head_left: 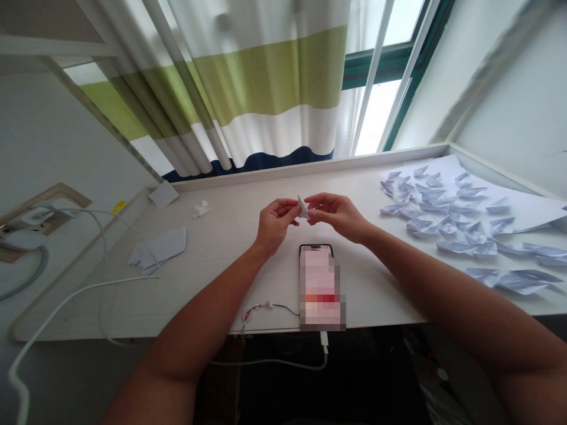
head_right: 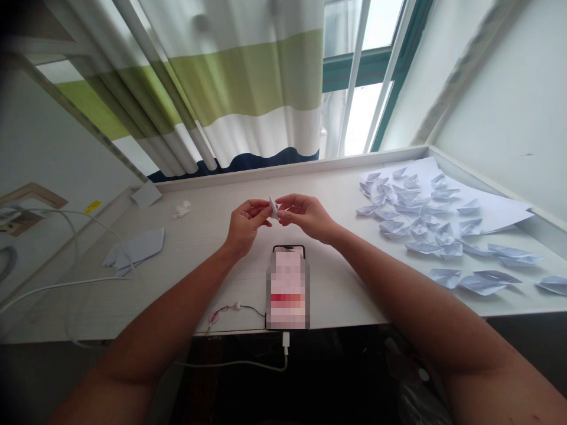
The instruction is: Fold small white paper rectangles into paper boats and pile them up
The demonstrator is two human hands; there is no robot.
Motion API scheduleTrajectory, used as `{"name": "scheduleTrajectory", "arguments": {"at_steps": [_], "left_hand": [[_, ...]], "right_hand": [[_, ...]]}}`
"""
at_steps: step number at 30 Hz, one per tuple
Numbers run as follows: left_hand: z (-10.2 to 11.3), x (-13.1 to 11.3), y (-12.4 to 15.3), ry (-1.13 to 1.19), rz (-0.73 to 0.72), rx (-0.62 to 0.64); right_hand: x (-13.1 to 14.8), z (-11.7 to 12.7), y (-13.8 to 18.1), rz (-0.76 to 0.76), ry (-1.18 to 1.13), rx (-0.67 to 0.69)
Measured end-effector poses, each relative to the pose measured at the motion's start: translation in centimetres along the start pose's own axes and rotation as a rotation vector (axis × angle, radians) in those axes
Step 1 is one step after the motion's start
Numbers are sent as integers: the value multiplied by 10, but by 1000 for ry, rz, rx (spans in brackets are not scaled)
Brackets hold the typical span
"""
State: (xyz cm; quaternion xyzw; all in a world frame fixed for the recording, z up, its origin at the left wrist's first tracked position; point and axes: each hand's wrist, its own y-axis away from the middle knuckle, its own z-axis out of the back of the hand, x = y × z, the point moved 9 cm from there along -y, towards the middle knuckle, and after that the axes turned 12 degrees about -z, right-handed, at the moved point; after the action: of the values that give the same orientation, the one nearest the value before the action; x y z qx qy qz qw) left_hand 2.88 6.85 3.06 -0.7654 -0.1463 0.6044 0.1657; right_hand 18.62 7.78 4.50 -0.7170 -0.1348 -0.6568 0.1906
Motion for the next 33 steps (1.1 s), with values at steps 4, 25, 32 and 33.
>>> {"name": "scheduleTrajectory", "arguments": {"at_steps": [4,25,32,33], "left_hand": [[-6,3,2,25,44,54],[-4,7,6,-53,135,73],[6,16,3,-4,222,14],[8,14,2,-3,210,-4]], "right_hand": [[2,2,0,24,77,-24],[0,16,-1,73,288,-186],[21,-4,13,347,620,-87],[22,-6,14,359,638,-61]]}}
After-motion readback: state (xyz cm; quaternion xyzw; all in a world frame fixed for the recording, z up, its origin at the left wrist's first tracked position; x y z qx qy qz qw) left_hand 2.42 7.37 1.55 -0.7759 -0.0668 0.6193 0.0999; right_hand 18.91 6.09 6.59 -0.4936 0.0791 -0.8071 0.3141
